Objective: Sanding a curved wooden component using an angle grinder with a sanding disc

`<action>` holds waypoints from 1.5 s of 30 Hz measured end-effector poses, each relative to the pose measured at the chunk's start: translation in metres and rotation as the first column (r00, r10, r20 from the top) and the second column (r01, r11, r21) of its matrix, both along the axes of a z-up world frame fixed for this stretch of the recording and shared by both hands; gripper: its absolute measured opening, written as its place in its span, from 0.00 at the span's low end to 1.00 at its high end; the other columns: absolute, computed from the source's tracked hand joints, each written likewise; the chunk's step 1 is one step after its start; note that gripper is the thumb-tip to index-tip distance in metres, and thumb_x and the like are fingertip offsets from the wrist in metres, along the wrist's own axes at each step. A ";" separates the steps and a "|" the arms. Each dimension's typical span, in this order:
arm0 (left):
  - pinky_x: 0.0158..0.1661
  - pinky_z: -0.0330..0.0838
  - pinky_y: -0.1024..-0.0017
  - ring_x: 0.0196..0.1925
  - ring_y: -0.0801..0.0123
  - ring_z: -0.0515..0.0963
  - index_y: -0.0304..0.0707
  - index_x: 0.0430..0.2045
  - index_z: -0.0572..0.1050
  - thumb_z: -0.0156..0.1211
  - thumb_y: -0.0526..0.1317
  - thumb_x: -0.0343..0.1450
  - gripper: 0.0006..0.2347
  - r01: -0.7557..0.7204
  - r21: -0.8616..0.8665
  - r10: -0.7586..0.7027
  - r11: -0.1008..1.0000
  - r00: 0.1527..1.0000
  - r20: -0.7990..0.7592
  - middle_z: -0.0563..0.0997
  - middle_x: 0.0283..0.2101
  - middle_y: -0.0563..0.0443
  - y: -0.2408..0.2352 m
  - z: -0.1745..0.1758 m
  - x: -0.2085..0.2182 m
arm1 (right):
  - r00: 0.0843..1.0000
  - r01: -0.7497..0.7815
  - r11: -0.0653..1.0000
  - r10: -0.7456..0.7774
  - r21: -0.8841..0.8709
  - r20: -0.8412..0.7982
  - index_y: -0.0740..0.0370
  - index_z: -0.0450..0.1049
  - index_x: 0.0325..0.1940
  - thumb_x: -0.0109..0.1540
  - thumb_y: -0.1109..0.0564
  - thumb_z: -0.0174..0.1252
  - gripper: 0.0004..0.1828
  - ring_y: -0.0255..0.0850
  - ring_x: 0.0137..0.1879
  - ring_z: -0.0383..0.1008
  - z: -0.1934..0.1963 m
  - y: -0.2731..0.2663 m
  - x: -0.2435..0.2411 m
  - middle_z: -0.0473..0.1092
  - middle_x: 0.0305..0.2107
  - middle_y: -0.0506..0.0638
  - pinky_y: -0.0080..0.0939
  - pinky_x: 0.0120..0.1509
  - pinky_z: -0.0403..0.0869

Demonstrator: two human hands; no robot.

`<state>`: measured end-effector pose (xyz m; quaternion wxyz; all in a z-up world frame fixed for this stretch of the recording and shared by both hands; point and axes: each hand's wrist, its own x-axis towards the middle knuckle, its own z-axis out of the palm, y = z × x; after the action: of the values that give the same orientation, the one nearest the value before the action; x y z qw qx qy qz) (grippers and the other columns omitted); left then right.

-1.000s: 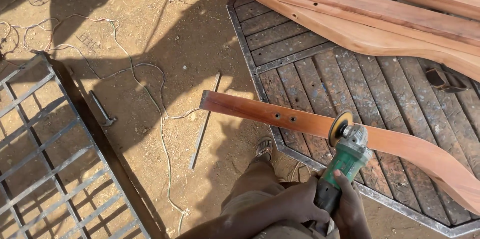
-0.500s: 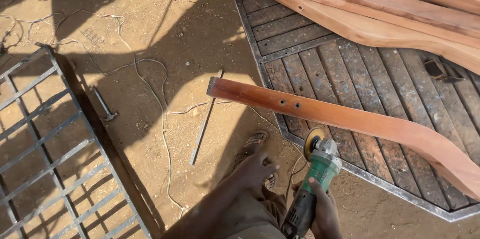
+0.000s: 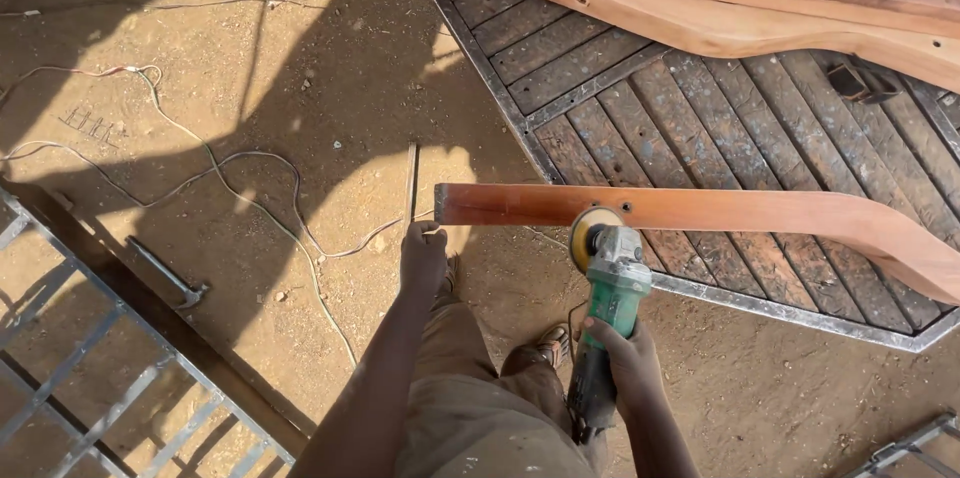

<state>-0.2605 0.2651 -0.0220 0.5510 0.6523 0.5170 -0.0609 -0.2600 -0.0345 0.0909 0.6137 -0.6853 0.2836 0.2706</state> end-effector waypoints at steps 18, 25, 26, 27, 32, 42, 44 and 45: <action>0.64 0.65 0.50 0.70 0.42 0.70 0.49 0.71 0.65 0.34 0.56 0.81 0.25 0.030 -0.598 -0.031 0.801 0.999 0.008 0.70 0.69 0.37 0.095 0.019 0.055 | 0.994 -0.088 0.934 0.103 -0.346 0.027 0.55 0.64 0.48 0.53 0.48 0.68 0.26 0.49 0.37 0.68 -0.012 0.206 0.034 0.63 0.30 0.54 0.52 0.42 0.66; 0.73 0.44 0.41 0.75 0.36 0.61 0.51 0.71 0.64 0.18 0.66 0.78 0.34 0.031 -0.718 -0.012 0.695 0.999 0.032 0.65 0.74 0.45 0.099 -0.023 0.053 | 0.998 -0.058 0.903 0.068 -0.425 0.009 0.52 0.63 0.47 0.51 0.45 0.71 0.29 0.48 0.39 0.69 -0.026 0.218 0.039 0.62 0.31 0.52 0.52 0.44 0.65; 0.72 0.44 0.42 0.74 0.37 0.62 0.52 0.70 0.65 0.14 0.67 0.78 0.35 0.028 -0.726 -0.016 0.687 1.000 0.023 0.66 0.73 0.46 0.099 -0.025 0.055 | 0.997 -0.068 0.899 0.074 -0.434 -0.003 0.53 0.62 0.47 0.51 0.45 0.70 0.29 0.48 0.40 0.68 -0.021 0.222 0.040 0.61 0.32 0.52 0.53 0.45 0.65; 0.72 0.43 0.43 0.74 0.39 0.63 0.53 0.70 0.67 0.11 0.67 0.77 0.37 0.021 -0.730 -0.018 0.683 1.000 0.013 0.67 0.73 0.47 0.102 -0.028 0.056 | 0.996 -0.082 0.896 0.084 -0.436 -0.015 0.53 0.61 0.47 0.52 0.45 0.70 0.29 0.49 0.40 0.68 -0.017 0.228 0.040 0.61 0.32 0.53 0.54 0.46 0.66; 0.71 0.40 0.43 0.72 0.41 0.65 0.54 0.69 0.67 0.11 0.71 0.75 0.39 0.018 -0.769 -0.002 0.638 1.000 0.021 0.69 0.70 0.51 0.103 -0.052 0.054 | 0.983 -0.182 0.878 0.169 -0.443 -0.070 0.55 0.61 0.51 0.52 0.43 0.68 0.31 0.56 0.45 0.71 -0.007 0.246 0.041 0.64 0.35 0.58 0.60 0.48 0.65; 0.70 0.41 0.43 0.70 0.43 0.68 0.52 0.67 0.68 0.20 0.71 0.76 0.37 0.064 -0.768 -0.041 0.637 0.998 0.049 0.71 0.68 0.50 0.104 -0.066 0.051 | 0.969 -0.246 0.813 0.202 -0.528 -0.141 0.54 0.64 0.53 0.50 0.38 0.70 0.35 0.64 0.51 0.75 0.003 0.247 0.037 0.71 0.39 0.64 0.64 0.53 0.69; 0.66 0.45 0.46 0.68 0.46 0.71 0.53 0.67 0.69 0.19 0.72 0.76 0.37 0.061 -0.765 -0.051 0.642 0.998 0.037 0.73 0.66 0.53 0.104 -0.071 0.052 | 0.974 -0.225 0.815 0.179 -0.534 -0.137 0.53 0.64 0.53 0.50 0.38 0.70 0.35 0.64 0.51 0.75 -0.005 0.241 0.032 0.71 0.40 0.64 0.64 0.53 0.69; 0.63 0.49 0.49 0.66 0.49 0.74 0.55 0.66 0.69 0.19 0.72 0.75 0.36 0.061 -0.764 -0.066 0.642 0.998 0.024 0.75 0.64 0.57 0.104 -0.073 0.052 | 0.979 -0.201 0.816 0.151 -0.543 -0.135 0.53 0.64 0.54 0.50 0.38 0.69 0.36 0.64 0.51 0.75 -0.009 0.237 0.030 0.71 0.40 0.63 0.64 0.53 0.69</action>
<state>-0.2081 0.3688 -0.0949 0.7707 0.3767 0.4215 -0.2942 -0.2301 0.2026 0.0823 0.3488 -0.8444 0.3111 0.2617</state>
